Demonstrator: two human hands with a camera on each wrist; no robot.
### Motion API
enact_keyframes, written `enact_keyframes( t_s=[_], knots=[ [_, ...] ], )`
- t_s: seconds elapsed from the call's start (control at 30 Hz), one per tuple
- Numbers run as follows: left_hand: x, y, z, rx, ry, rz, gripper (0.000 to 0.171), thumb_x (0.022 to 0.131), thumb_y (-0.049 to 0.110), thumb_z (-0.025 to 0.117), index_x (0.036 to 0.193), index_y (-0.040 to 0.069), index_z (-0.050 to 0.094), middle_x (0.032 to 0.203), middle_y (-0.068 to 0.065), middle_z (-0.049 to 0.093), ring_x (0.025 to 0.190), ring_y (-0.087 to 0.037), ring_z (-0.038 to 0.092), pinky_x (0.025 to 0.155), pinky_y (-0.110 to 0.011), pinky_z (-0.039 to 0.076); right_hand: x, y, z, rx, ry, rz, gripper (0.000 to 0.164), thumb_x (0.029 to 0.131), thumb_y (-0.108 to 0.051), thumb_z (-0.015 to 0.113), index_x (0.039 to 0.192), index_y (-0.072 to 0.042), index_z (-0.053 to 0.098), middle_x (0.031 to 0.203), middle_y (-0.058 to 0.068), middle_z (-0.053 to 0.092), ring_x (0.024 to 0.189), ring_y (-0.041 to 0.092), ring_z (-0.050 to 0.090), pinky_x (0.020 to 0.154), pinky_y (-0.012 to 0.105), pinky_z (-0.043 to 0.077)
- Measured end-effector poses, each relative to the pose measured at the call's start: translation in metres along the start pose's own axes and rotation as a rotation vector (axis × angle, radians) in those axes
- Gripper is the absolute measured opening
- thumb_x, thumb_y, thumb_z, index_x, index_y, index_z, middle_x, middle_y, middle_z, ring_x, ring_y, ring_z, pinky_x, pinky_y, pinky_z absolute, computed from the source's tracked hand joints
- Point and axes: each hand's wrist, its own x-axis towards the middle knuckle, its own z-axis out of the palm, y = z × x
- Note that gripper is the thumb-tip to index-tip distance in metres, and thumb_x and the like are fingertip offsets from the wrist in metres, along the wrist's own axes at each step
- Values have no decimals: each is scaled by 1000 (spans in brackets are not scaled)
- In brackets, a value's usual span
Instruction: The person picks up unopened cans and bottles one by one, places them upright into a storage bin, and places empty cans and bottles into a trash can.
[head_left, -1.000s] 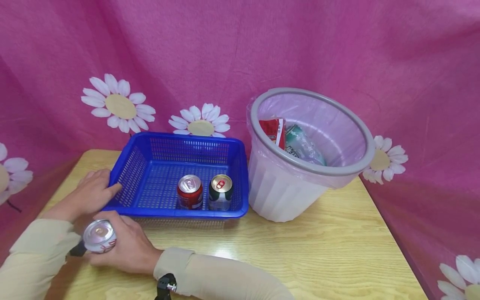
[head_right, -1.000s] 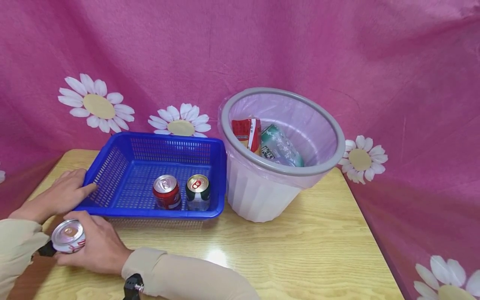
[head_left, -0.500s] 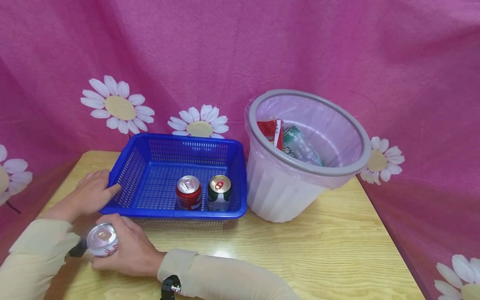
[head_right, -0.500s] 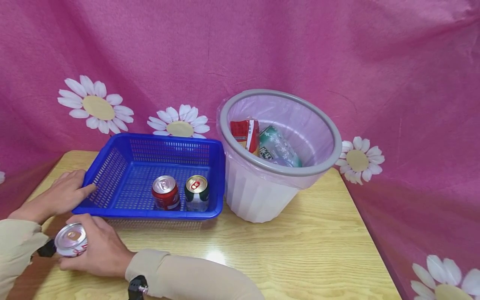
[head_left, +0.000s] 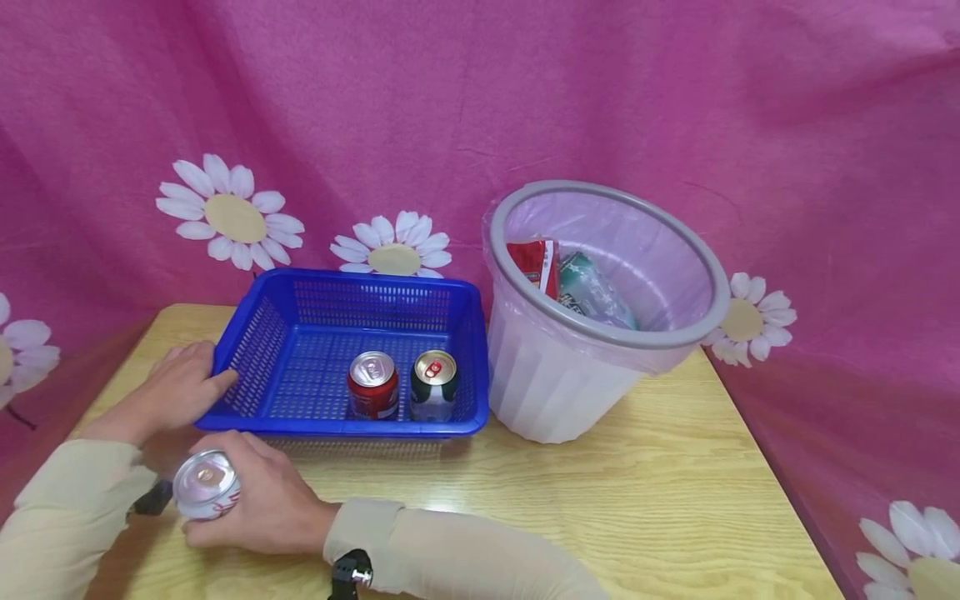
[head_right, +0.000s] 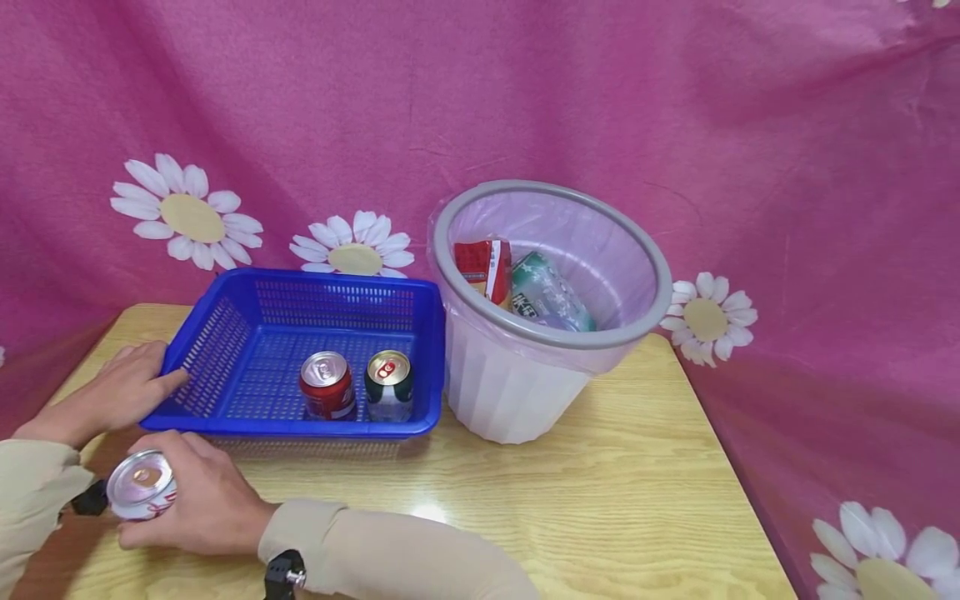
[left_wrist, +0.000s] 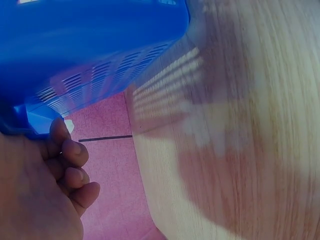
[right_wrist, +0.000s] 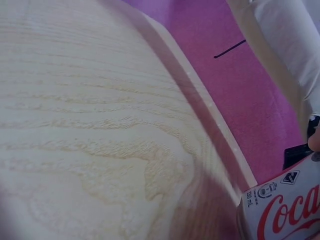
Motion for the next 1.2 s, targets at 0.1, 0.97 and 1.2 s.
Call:
enact_keyframes(
  t_s=[0.1, 0.97, 1.2],
  knots=[
    [0, 0, 0, -2, 1, 3, 47, 104, 25, 47, 121, -19, 50, 108, -32, 60, 103, -47, 52, 90, -58, 36, -2, -1, -6, 4, -11, 2, 75, 76, -38, 90, 137, -30, 48, 119, -18, 59, 106, -16, 50, 91, -3, 32],
    [0, 0, 0, -12, 1, -4, 51, 104, 26, 46, 124, -21, 49, 115, -36, 59, 107, -50, 52, 90, -61, 37, -17, -2, -60, 81, -32, -134, 71, 75, -23, 89, 134, -21, 49, 121, -9, 62, 106, -14, 50, 94, -1, 38],
    [0, -1, 0, -13, 4, -1, 50, 104, 26, 46, 123, -21, 50, 113, -35, 60, 105, -49, 52, 90, -59, 37, -21, -7, -72, 55, 0, -181, 73, 74, -23, 90, 133, -20, 49, 120, -9, 63, 107, -15, 51, 95, -1, 38]
  ],
)
